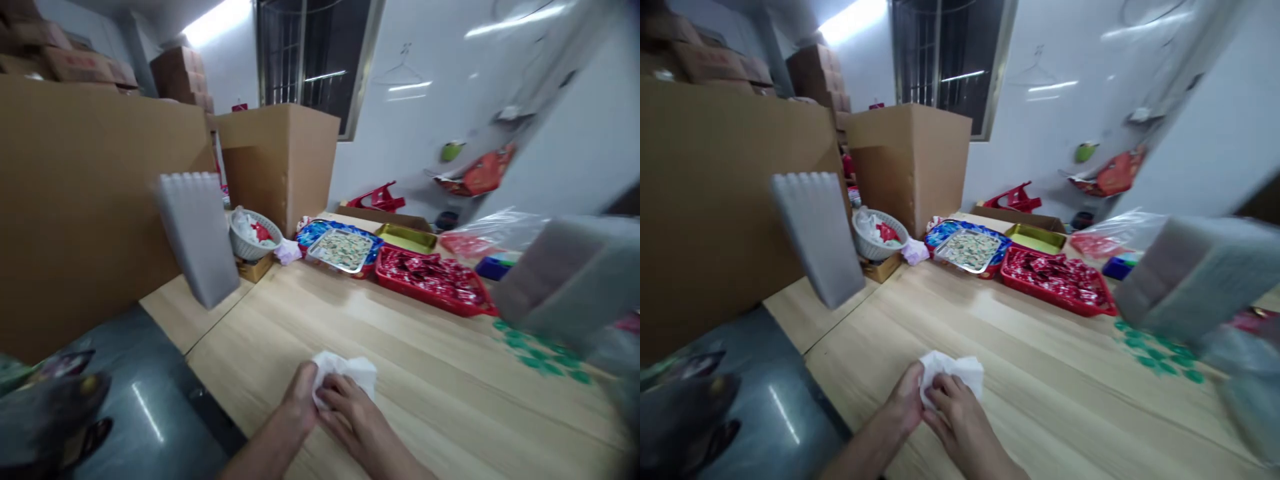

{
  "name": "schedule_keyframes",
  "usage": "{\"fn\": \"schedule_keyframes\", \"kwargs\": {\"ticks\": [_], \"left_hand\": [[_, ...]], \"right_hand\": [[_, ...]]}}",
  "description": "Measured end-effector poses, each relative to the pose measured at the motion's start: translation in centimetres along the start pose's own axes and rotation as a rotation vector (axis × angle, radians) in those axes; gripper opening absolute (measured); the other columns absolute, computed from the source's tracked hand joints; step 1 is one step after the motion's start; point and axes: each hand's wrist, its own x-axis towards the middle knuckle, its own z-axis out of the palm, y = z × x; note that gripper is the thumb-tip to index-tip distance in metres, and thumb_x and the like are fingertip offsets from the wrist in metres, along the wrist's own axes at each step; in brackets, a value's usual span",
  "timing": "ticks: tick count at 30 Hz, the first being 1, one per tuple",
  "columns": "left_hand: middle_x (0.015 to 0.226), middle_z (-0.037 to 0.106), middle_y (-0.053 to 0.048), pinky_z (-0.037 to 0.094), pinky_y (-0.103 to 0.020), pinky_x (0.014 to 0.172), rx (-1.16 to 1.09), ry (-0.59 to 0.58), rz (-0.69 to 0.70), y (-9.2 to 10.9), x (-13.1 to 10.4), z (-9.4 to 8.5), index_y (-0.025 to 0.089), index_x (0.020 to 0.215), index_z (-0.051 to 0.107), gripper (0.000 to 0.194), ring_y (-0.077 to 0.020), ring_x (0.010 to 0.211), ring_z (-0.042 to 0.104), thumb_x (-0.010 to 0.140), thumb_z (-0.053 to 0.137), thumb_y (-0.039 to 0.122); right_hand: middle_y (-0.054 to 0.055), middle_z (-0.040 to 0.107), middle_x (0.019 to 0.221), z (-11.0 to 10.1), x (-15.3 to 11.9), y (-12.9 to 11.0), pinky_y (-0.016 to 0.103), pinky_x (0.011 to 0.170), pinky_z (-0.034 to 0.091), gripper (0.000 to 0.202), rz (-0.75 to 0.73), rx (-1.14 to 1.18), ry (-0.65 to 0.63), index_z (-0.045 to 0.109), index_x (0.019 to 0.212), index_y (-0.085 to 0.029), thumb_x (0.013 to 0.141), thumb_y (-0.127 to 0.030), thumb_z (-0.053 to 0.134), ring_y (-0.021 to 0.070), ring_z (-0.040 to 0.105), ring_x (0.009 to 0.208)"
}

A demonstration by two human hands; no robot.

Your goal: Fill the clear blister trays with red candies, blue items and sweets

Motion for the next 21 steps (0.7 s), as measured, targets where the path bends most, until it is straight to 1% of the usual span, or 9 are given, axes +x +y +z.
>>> {"fn": "schedule_keyframes", "kwargs": {"ticks": [2,4,6,9,11,13,15,17,21], "left_hand": [[0.073,0.064,-0.004,0.047,-0.03,0.07,-0.003,0.223,0.176,-1.7,-2.7,-1.1,0.011,0.082,0.063,0.028,-0.0203,0.075,0.061,0.063,0.06,0.03],[0.088,0.068,-0.007,0.048,-0.031,0.075,0.102,0.324,0.306,-2.8,-5.1,-1.9,0.011,0.094,0.064,0.032,-0.0233,0.085,0.062,0.067,0.058,0.028],[0.102,0.068,-0.012,0.047,-0.036,0.086,0.327,0.222,0.41,-3.5,-7.0,-2.3,0.01,0.104,0.065,0.037,-0.028,0.097,0.062,0.073,0.054,0.027],[0.131,0.054,-0.02,0.03,-0.047,0.108,0.781,-0.023,0.529,-4.0,-8.9,-3.5,0.007,0.124,0.056,0.057,-0.037,0.126,0.044,0.068,0.059,0.02],[0.143,0.04,-0.019,0.018,-0.056,0.112,0.998,-0.077,0.543,-3.8,-10.3,-5.4,0.01,0.131,0.049,0.069,-0.0393,0.135,0.028,0.064,0.062,0.018],[0.136,0.052,-0.013,0.02,-0.057,0.111,1.101,-0.04,0.568,-2.8,-12.3,-8.2,0.019,0.121,0.06,0.052,-0.0359,0.133,0.034,0.069,0.061,0.027],[0.125,0.062,-0.011,0.033,-0.052,0.107,1.043,0.262,0.593,-1.0,-14.1,-11.8,0.021,0.109,0.067,0.039,-0.0313,0.124,0.048,0.076,0.055,0.038],[0.114,0.068,-0.011,0.043,-0.05,0.1,0.973,0.501,0.437,0.8,-14.9,-15.7,0.02,0.102,0.067,0.046,-0.0316,0.113,0.057,0.072,0.056,0.052],[0.1,0.072,-0.007,0.046,-0.048,0.096,0.874,0.629,0.27,1.9,-13.9,-20.6,0.022,0.089,0.069,0.057,-0.0347,0.106,0.06,0.056,0.06,0.068]], "right_hand": [[0.011,0.065,0.103,2.8,-1.5,-0.2,0.037,0.088,0.047,0.026,0.061,0.187,0.098,0.07,0.086,-0.022,0.084,-0.043,0.054,0.0259,0.059,0.101],[0.01,0.065,0.108,5.0,-2.3,-0.1,0.035,0.088,0.049,0.032,0.203,0.453,0.283,0.068,0.093,-0.023,0.081,-0.05,0.056,0.0255,0.058,0.105],[0.008,0.065,0.111,6.7,-2.5,-0.1,0.034,0.083,0.051,0.042,0.386,0.731,0.406,0.063,0.106,-0.024,0.079,-0.056,0.056,0.0253,0.059,0.107],[0.01,0.069,0.104,8.5,-1.5,-0.1,0.037,0.078,0.053,0.054,0.57,0.956,0.364,0.062,0.109,-0.018,0.077,-0.06,0.056,0.0287,0.062,0.102],[0.012,0.07,0.101,9.5,-0.8,-0.2,0.042,0.084,0.052,0.056,0.548,0.871,0.346,0.064,0.107,-0.014,0.078,-0.06,0.053,0.0319,0.061,0.103],[0.015,0.064,0.117,10.2,-0.5,-0.3,0.048,0.097,0.043,0.055,0.407,0.604,0.331,0.061,0.116,-0.014,0.083,-0.056,0.048,0.0331,0.053,0.116],[0.016,0.045,0.14,10.7,-0.8,-0.5,0.053,0.109,0.025,0.056,0.217,0.227,0.219,0.051,0.13,-0.016,0.086,-0.05,0.046,0.0329,0.036,0.132],[0.015,0.026,0.151,11.0,-1.5,-1.1,0.063,0.109,0.01,0.063,0.077,-0.101,-0.009,0.038,0.14,-0.022,0.085,-0.049,0.051,0.0359,0.016,0.139],[0.012,0.003,0.155,10.8,-2.9,-2.4,0.068,0.106,0.0,0.073,-0.06,-0.311,-0.266,0.013,0.147,-0.028,0.088,-0.055,0.044,0.0345,-0.003,0.141]]}}
